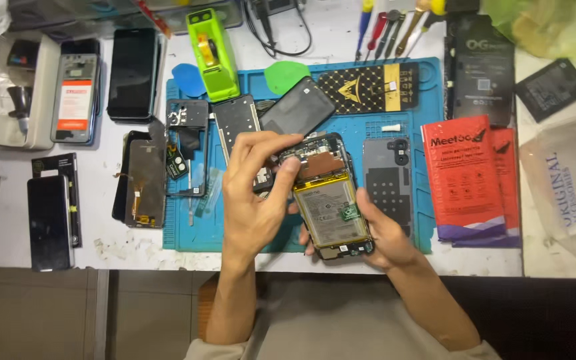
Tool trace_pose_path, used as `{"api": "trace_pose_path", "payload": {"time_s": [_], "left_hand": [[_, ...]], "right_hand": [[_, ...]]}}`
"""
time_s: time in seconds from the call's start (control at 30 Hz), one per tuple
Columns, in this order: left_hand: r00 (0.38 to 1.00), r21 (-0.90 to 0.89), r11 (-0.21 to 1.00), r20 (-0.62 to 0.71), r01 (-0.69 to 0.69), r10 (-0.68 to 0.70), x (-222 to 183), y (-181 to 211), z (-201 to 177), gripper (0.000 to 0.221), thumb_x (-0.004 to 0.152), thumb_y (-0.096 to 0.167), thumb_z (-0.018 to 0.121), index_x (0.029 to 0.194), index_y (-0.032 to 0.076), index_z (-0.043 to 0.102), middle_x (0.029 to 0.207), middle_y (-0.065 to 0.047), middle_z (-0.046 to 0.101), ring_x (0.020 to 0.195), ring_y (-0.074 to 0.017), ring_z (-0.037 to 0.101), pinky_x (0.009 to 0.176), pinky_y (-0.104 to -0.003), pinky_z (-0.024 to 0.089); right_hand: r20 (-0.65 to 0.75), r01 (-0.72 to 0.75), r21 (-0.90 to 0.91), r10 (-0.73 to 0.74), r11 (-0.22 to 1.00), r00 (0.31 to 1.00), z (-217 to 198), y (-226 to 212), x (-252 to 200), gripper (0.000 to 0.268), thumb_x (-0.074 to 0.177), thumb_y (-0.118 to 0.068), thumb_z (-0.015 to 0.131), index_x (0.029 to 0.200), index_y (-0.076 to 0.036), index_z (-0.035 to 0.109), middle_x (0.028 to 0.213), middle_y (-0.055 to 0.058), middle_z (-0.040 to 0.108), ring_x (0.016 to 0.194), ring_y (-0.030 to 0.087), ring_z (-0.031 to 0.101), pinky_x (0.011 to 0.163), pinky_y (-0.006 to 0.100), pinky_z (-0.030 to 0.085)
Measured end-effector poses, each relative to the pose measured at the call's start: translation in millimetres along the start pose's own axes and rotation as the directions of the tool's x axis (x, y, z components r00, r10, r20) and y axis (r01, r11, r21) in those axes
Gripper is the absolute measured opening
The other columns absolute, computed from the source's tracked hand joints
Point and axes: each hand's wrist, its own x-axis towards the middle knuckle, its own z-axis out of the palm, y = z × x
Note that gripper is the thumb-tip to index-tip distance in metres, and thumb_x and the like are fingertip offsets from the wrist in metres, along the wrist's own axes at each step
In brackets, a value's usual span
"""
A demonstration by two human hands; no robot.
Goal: The person disassembles a smartphone, removes the battery and internal components, and then reassembles the device. They handle the phone casing, battery, and circuit board, using tools like a screwdriver and tweezers to manipulate the parts.
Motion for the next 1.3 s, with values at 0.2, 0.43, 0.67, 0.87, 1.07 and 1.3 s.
{"api": "trace_pose_path", "payload": {"time_s": [0.2,0.43,0.67,0.87,1.07,1.3], "left_hand": [[0.995,0.113,0.99,-0.026,-0.09,0.093,-9,1,0,0.029,0.097,0.001,0.075,0.125,0.01,0.076,0.116,-0.012,0.068,0.111,-0.0325,0.068,0.097,-0.043,0.055],[0.946,0.388,0.873,-0.009,-0.296,0.325,-31,-8,13,0.025,0.094,0.008,0.081,0.118,0.016,0.081,0.125,-0.011,0.068,0.12,-0.0305,0.059,0.106,-0.047,0.048],[0.951,0.445,0.844,0.067,-0.299,0.302,-44,-10,4,0.026,0.093,0.019,0.083,0.118,0.014,0.078,0.11,-0.004,0.071,0.104,-0.0263,0.066,0.103,-0.047,0.048],[0.99,0.352,0.929,0.119,-0.115,0.078,-42,17,-14,0.006,0.103,0.01,0.065,0.105,0.006,0.061,0.104,-0.009,0.067,0.095,-0.024,0.061,0.09,-0.036,0.044],[0.996,0.391,0.917,0.055,-0.086,0.07,-49,18,-10,0.005,0.102,0.005,0.066,0.108,0.004,0.066,0.103,-0.009,0.07,0.095,-0.025,0.065,0.089,-0.036,0.045],[0.993,0.446,0.889,0.097,-0.101,0.064,-66,28,13,0.029,0.101,0.011,0.075,0.129,0.006,0.069,0.116,-0.01,0.068,0.103,-0.0282,0.063,0.089,-0.039,0.048]], "right_hand": [[-0.018,0.007,0.115,-0.005,0.993,1.0,6,-7,5,0.061,0.109,-0.044,0.028,0.152,-0.005,0.047,0.134,0.025,0.066,0.11,0.038,0.07,0.09,0.065,0.06],[-0.086,0.139,0.091,-0.132,0.986,0.988,-6,18,2,0.065,0.108,-0.035,0.029,0.163,-0.001,0.019,0.144,0.032,0.052,0.127,0.048,0.058,0.099,0.076,0.045],[-0.286,-0.049,-0.373,-0.064,0.926,0.956,38,11,6,0.084,0.107,-0.044,0.035,0.163,0.01,0.004,0.157,0.042,0.032,0.151,0.059,0.015,0.117,0.076,0.004],[-0.299,-0.269,-0.524,0.121,0.808,0.947,64,-4,16,0.079,0.105,-0.052,0.029,0.166,-0.005,0.01,0.177,0.01,0.014,0.163,0.02,0.006,0.129,0.039,0.009],[-0.268,-0.124,-0.307,0.039,0.944,0.962,45,22,10,0.069,0.109,-0.045,0.03,0.166,-0.011,0.01,0.172,0.013,0.023,0.161,0.023,0.02,0.128,0.04,0.022],[-0.335,0.227,0.175,-0.159,0.958,0.929,37,27,12,0.063,0.113,-0.038,0.033,0.159,0.005,0.035,0.157,0.026,0.047,0.151,0.038,0.042,0.129,0.048,0.032]]}}
